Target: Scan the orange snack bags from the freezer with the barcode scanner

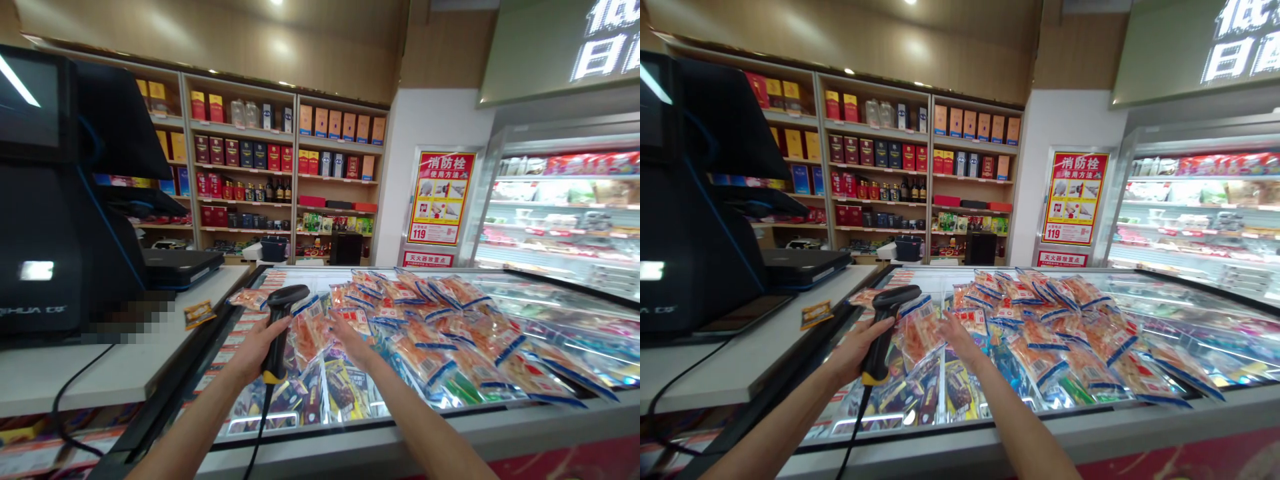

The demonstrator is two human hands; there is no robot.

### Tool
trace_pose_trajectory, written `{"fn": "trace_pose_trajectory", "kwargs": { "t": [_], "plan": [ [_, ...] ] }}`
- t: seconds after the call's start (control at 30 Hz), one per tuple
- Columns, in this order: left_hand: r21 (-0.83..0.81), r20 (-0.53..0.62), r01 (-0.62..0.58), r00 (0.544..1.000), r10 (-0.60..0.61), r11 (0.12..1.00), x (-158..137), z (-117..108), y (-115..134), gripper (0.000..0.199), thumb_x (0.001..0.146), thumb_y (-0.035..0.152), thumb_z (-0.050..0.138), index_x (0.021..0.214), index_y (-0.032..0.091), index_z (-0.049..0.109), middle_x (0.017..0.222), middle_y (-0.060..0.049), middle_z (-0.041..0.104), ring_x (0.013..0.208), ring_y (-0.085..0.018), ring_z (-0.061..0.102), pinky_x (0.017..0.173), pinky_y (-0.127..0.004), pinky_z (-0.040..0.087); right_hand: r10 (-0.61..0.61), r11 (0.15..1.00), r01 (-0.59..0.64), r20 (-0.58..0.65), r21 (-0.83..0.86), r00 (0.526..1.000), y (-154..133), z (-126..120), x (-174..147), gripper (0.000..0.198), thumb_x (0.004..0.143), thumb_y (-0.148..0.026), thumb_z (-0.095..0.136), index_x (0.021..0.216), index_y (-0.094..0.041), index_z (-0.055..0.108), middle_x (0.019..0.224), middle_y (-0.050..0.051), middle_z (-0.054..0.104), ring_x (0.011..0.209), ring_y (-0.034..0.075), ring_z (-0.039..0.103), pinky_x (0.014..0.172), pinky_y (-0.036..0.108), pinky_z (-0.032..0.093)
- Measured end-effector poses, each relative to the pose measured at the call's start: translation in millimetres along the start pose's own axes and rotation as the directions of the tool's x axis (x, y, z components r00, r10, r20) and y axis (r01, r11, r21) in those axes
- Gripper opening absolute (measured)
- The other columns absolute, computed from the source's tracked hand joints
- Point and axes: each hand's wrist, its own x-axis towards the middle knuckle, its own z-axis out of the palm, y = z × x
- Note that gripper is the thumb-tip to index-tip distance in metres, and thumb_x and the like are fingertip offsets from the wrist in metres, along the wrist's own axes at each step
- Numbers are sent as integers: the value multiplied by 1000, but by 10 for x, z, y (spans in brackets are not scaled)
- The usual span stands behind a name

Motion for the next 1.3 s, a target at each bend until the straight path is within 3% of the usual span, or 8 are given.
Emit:
{"fn": "trace_pose_trajectory", "kwargs": {
  "t": [0.17,0.23,0.3,0.4,0.57,0.8,1.13,1.3],
  "plan": [
    [-1,-25,8,1000,-8,1000,22,-25,-9,32,59,39,61,78,13,54,50,4,51,37,-6,44,33,-17,32,-58,973,69,56,-220,997,-36,40,43,34,58,-40,60,84,-18,56,66,-2,53,58,10,46,53,20,36],
    [-19,-75,2,997,-3,1000,20,-84,27,31,59,37,62,79,14,54,54,2,55,41,-8,49,36,-18,36,-70,938,53,-38,-342,997,-40,-46,74,27,59,-37,59,76,-16,56,58,-4,48,51,7,40,49,18,32],
    [-44,-83,-9,997,5,999,-8,-119,70,30,59,33,63,81,15,53,64,-1,58,50,-11,54,43,-21,42,-100,903,0,-208,-430,973,-43,-149,102,26,60,-36,56,75,-16,56,55,-5,46,48,7,36,46,18,30],
    [-47,29,12,1000,-11,999,-100,-73,101,26,62,31,61,80,15,53,75,-4,60,60,-14,57,53,-26,46,-167,873,-30,-356,-486,920,-64,-237,136,28,60,-37,55,80,-16,56,59,-4,50,50,8,39,49,20,32],
    [29,237,4,972,-10,1000,-269,108,56,20,69,35,53,67,15,51,52,1,52,45,-8,47,45,-20,37,-197,817,-73,-395,-572,897,-56,-224,172,22,59,-36,56,70,-17,56,57,-3,52,50,9,41,48,20,31],
    [125,353,11,934,-55,992,-374,240,92,23,68,36,52,62,15,49,49,3,47,43,-7,42,45,-20,33,-193,793,-108,-416,-600,889,135,-263,255,25,57,-41,55,69,-19,57,57,-4,53,52,9,43,47,19,28],
    [138,376,68,919,-116,988,-430,143,112,20,69,35,52,67,15,45,56,1,49,45,-7,42,46,-20,31,-251,784,-68,-416,-617,874,188,-302,301,31,60,-39,54,85,-20,57,67,0,58,58,12,49,53,22,34],
    [152,375,58,920,-112,987,-512,92,203,21,69,35,52,68,15,46,56,2,49,46,-6,41,45,-19,29,-233,785,-80,-412,-614,881,178,-274,293,30,60,-38,55,84,-20,57,69,0,59,60,12,50,56,22,35]
  ]
}}
